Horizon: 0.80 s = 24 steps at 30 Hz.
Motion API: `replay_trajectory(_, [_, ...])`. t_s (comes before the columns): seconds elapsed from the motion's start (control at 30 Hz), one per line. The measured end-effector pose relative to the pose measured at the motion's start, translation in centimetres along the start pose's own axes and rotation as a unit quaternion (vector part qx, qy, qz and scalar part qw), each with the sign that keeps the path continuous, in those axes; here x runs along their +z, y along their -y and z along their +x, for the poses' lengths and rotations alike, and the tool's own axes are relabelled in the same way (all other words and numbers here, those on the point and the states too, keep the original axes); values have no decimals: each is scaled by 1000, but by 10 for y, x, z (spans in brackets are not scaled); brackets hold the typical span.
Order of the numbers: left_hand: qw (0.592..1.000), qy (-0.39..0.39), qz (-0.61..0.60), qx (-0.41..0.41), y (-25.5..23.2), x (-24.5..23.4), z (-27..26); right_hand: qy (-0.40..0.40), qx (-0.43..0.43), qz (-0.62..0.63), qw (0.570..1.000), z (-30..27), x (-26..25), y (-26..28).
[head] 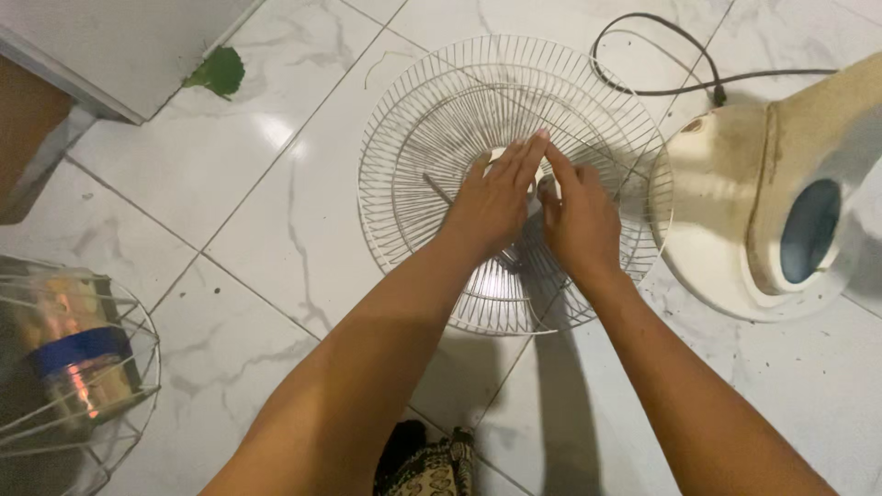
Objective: The person assembles a standing fan by attaching the fan blades to the motor hub, securing the central cap, and then mounting the front wire cage. The person uses a screwdriver to tighten the cage screws and completes the assembly.
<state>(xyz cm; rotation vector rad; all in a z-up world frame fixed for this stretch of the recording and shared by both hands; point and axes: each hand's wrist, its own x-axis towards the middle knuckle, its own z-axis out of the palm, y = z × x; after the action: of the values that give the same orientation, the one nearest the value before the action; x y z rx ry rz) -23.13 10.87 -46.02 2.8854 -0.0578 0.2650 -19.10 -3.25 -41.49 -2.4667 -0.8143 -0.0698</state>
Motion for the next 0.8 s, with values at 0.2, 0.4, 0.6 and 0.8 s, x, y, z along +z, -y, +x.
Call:
replay_trajectory(0.2, [974, -176, -134, 41, -29, -50, 29, -108, -35, 115, 987, 33, -70, 26])
replay_trajectory(0.4, [907, -330, -229, 124, -89, -115, 69, -223, -180, 147, 947, 42, -174, 49])
replay_trajectory(0.6, [870, -367, -241, 226, -165, -176, 121, -326, -184, 79, 924, 30, -275, 44])
replay_trajectory(0.8, [874, -365, -175, 268, -232, -226, 155, -434, -120, 60, 891, 14, -353, 11])
